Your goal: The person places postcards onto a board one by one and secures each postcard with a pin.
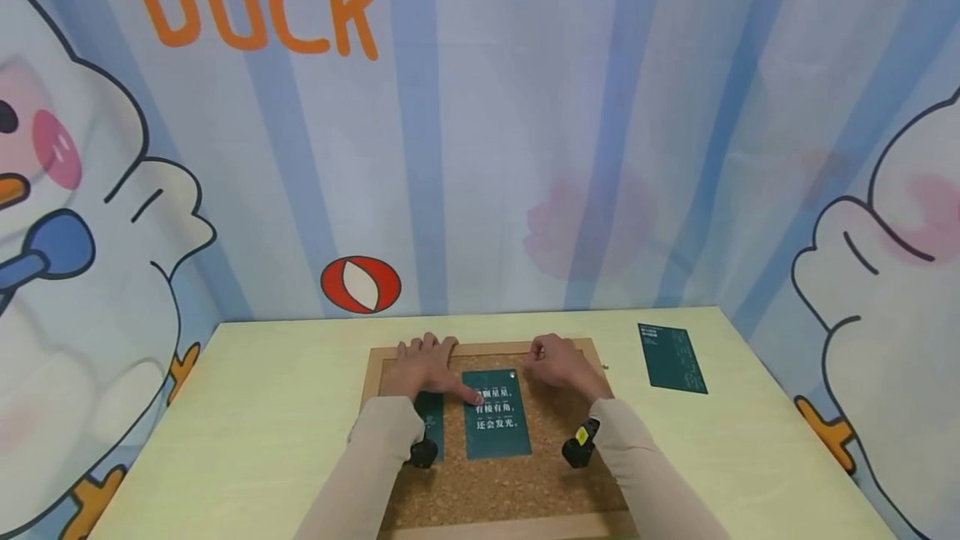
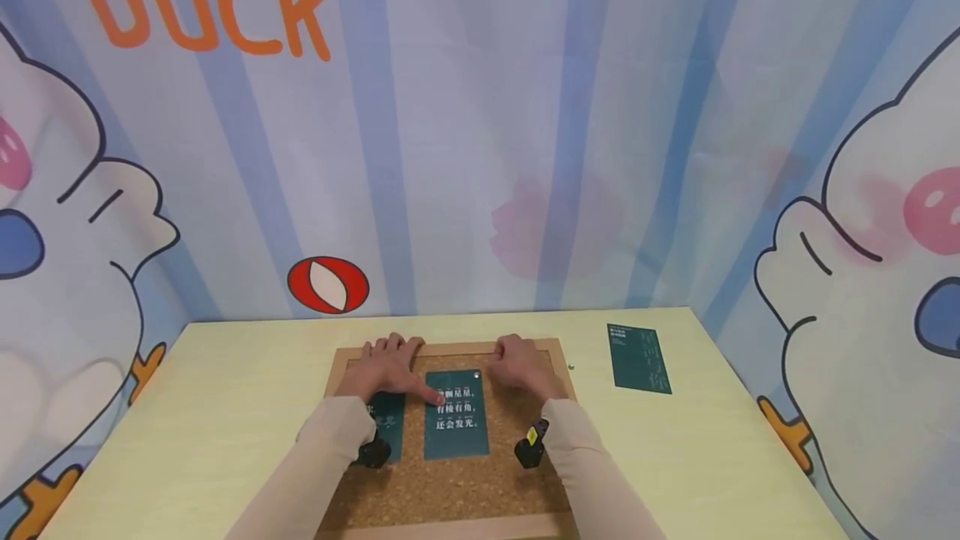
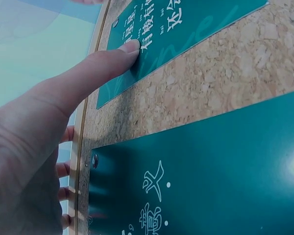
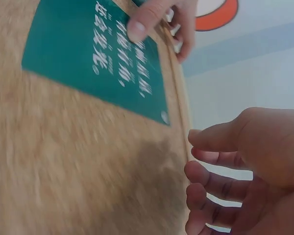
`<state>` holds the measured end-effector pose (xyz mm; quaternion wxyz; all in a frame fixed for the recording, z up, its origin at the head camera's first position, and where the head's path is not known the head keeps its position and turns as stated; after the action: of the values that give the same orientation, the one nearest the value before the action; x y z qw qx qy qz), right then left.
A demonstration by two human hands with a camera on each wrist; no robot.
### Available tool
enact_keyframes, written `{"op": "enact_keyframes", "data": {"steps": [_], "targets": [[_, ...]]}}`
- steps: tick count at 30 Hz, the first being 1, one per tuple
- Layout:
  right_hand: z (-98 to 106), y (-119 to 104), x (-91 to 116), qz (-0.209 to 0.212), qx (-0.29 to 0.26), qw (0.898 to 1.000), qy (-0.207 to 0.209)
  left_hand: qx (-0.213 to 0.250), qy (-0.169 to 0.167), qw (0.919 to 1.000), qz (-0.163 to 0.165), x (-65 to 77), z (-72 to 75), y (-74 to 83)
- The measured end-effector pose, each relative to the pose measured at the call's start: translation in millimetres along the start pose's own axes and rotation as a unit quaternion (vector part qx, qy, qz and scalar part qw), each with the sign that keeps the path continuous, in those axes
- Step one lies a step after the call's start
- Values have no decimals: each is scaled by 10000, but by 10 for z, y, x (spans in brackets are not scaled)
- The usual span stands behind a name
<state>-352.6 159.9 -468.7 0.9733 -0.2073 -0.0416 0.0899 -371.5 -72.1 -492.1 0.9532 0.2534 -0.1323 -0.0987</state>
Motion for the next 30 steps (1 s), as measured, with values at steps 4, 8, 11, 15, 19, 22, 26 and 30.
{"op": "enact_keyframes", "data": {"steps": [4,8,11,15,19,22,26,30], "targets": [[197,115,98,-72,48,9999,55,-8,0,10000,-11,3,12,-12],[367,290,170,105,168,9996,190,20,32,10000,25,1,12,-25],[464,443,233,262,287,9986,361,3,56,10000,32,2,9,-23],[567,665,317,237,544,9953,767,-30,93,10000,20,6,3,-17],[608,940,384,170,1082,9846,1365,-25,103,9999,-8,5,-1,-17],[599,1170,429,98,1381,9764,1658,-31,94,9999,-38,-8,-1,-16],[562,1432,485,-181,1549,9751,1574,-40,99,9999,-40,-35,-10,-21],[488,1618,516,-485,1866,9741,1183,-38,90,9999,-38,-62,-35,-26]]}}
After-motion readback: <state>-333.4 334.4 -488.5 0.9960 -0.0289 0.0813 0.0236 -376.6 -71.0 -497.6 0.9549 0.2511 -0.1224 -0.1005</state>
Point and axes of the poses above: each hand's wrist, its own x-axis away from the middle knuckle, its own z-axis out of the back of the hand, y = z × x, the point moved 4 cm from there along -x, towards the middle knuckle, and after that the axes turned 13 degrees about x, right-handed, at the moved point
